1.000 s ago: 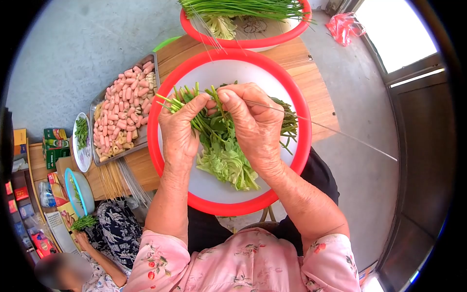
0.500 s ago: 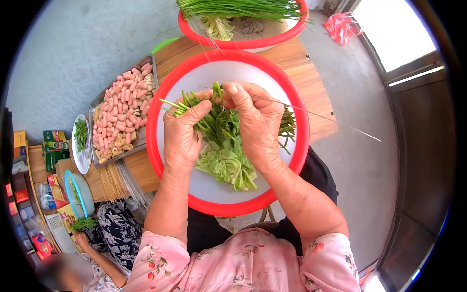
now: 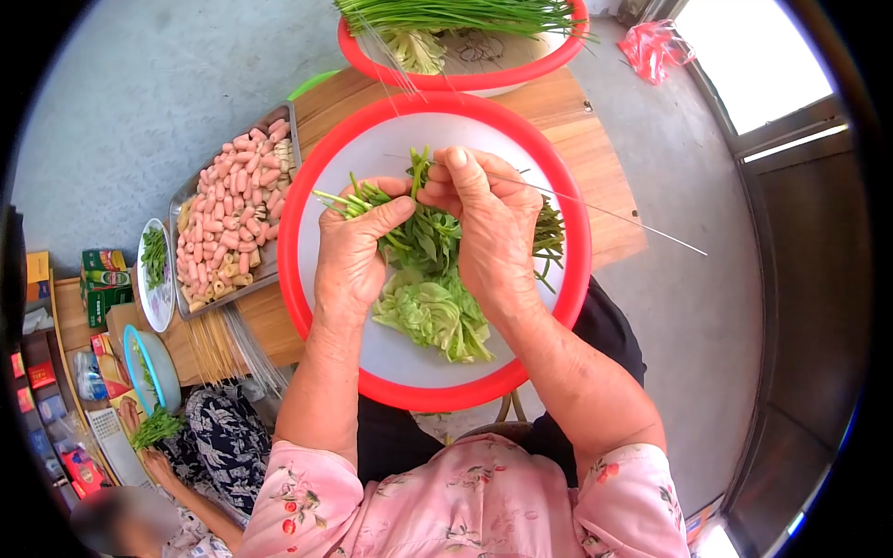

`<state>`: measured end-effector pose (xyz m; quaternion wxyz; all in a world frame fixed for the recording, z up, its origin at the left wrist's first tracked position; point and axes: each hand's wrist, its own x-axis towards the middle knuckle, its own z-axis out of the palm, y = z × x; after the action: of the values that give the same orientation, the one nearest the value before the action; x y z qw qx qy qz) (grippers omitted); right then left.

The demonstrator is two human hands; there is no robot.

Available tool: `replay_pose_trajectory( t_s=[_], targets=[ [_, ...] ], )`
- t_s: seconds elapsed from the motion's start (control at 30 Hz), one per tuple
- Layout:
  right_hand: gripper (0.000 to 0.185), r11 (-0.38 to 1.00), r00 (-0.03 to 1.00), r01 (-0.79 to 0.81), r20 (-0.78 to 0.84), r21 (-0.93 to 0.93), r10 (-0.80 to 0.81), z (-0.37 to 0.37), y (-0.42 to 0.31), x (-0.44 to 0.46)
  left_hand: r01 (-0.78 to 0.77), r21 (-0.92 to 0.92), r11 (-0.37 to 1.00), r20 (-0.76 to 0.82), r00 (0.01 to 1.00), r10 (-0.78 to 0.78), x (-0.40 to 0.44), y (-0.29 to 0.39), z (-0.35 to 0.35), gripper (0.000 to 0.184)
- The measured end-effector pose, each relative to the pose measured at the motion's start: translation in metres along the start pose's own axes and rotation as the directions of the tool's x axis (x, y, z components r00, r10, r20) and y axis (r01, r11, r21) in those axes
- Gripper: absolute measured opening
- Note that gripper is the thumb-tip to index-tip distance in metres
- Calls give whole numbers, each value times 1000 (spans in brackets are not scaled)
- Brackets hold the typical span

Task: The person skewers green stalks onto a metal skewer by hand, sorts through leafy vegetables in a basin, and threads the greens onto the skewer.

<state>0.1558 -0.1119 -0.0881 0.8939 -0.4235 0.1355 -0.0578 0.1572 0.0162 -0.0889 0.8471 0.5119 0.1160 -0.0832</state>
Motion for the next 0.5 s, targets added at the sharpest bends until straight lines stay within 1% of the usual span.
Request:
replay_pose_trajectory(
  t_s=[0.13, 0.2, 0.23, 0.27, 0.33, 0.4, 0.47, 0.5],
  targets=[
    [22, 999, 1000, -19, 1, 28, 19, 1, -6, 1, -17, 14, 1000, -26, 1000, 18, 3, 0, -4, 14],
    [22, 999, 1000, -27, 11, 33, 27, -1, -10, 2, -8, -84, 996, -111, 994, -1, 2, 7, -4, 15],
    [23, 999, 1000, -3, 30, 54, 1, -2, -13, 5, -25, -52, 998, -151, 988, 17, 4, 10, -4, 17],
    [24, 997, 999, 21, 48, 73, -25, -4, -15, 7, -26, -53, 998, -153, 988, 17, 4, 11, -7, 17],
    [27, 998, 998, 18, 55, 57, -21, -7, -18, 12, -112, 44, 993, -128, 985, 117, 6, 13, -12, 17],
    [30, 993, 995, -8, 103, 121, -4, -12, -21, 18, -109, 20, 994, -149, 983, 111, 6, 15, -11, 18],
    [30, 992, 993, -28, 118, 126, 14, -16, -28, 24, -151, 115, 982, -98, 982, 163, 5, 21, -12, 19],
    [30, 988, 988, -2, 151, 152, -22, -18, -32, 27, -147, 126, 981, -84, 984, 158, 5, 23, -14, 24]
  ],
)
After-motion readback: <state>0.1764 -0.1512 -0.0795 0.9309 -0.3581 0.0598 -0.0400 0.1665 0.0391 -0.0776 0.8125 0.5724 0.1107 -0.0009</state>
